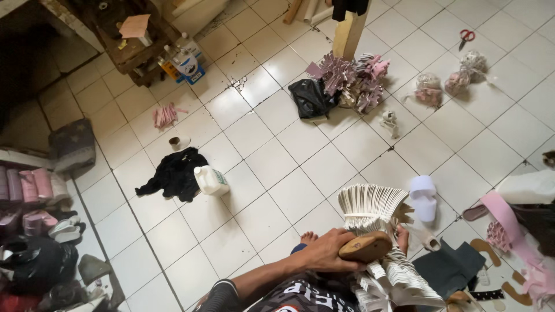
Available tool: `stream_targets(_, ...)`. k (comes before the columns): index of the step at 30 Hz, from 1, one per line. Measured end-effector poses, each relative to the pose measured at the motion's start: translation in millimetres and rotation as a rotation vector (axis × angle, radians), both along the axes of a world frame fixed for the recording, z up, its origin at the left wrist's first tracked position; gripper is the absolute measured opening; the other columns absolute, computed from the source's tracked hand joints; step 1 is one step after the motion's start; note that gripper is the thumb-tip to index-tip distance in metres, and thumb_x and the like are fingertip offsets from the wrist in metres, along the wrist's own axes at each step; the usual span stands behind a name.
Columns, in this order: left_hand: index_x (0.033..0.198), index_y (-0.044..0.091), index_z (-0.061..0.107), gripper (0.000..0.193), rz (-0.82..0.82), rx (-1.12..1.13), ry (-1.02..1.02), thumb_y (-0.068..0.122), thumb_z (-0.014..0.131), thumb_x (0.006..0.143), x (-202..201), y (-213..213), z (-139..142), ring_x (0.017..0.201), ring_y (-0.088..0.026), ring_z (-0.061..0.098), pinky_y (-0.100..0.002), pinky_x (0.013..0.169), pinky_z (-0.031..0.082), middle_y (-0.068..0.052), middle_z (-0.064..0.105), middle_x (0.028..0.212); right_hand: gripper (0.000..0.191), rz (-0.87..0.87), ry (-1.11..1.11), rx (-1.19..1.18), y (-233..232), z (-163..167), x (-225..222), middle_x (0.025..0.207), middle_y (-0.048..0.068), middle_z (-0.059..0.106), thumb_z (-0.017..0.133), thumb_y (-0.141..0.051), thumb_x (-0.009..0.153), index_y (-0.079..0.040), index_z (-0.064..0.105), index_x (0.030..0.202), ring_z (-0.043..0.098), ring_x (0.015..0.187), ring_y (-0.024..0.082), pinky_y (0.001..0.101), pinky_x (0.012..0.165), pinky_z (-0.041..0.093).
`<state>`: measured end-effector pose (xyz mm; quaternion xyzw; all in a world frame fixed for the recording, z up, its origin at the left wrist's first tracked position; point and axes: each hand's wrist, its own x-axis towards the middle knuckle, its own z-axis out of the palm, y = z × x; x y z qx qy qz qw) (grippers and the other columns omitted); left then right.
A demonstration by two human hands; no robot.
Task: The person sits on the floor and uses scissors to cut open plastic bags filled with decorative paper craft pieces. They pull the pieces out of the bags, gather them into stacks, then carry the stacks across the workshop and pick up a flat stone slab while holding the pieces.
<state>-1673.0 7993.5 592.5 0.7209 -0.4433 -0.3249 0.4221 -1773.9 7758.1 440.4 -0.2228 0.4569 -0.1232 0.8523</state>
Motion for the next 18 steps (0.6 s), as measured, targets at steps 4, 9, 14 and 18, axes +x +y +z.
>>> stream_targets(4,0.135,0.007,0.062,0.08,0.001,0.084,0.31,0.064,0.074,0.08,-3.5,-11.2,-13.6,0.114,-0.039,0.061,-0.05,0.095,0.05,-0.023,0.06,0.126,0.051,0.041,-0.072,0.028,-15.5,-14.0,-11.8,0.114,0.007,0.069,0.052,-0.052,0.097,-0.011,0.064,0.126,0.066,0.1,0.021,0.0378,0.088,0.056)
stream_targets(9,0.128,0.006,0.063,0.08,-0.032,0.148,0.409,0.068,0.071,0.078,-24.8,-35.6,-11.2,0.106,-0.034,0.069,-0.044,0.09,0.052,-0.019,0.072,0.11,0.051,0.068,-0.14,0.051,-45.0,-25.5,-41.5,0.115,0.008,0.068,0.051,-0.051,0.097,-0.011,0.064,0.127,0.067,0.1,0.022,0.0397,0.087,0.056)
stream_targets(14,0.121,0.006,0.065,0.074,-0.047,0.147,0.354,0.066,0.072,0.078,-66.1,-77.6,-2.4,0.1,-0.032,0.07,-0.042,0.085,0.054,-0.019,0.073,0.105,0.053,0.109,-0.237,0.05,-84.7,-14.7,-87.5,0.115,0.01,0.068,0.05,-0.051,0.096,-0.01,0.064,0.127,0.068,0.099,0.024,0.0421,0.086,0.057)
stream_targets(18,0.119,0.006,0.066,0.072,-0.103,0.123,0.324,0.066,0.072,0.079,-107.6,-117.5,1.3,0.098,-0.031,0.073,-0.041,0.085,0.056,-0.018,0.075,0.106,0.055,0.076,-0.141,0.021,-104.3,10.1,-135.9,0.115,0.01,0.069,0.049,-0.054,0.096,-0.01,0.064,0.127,0.068,0.099,0.024,0.042,0.085,0.057)
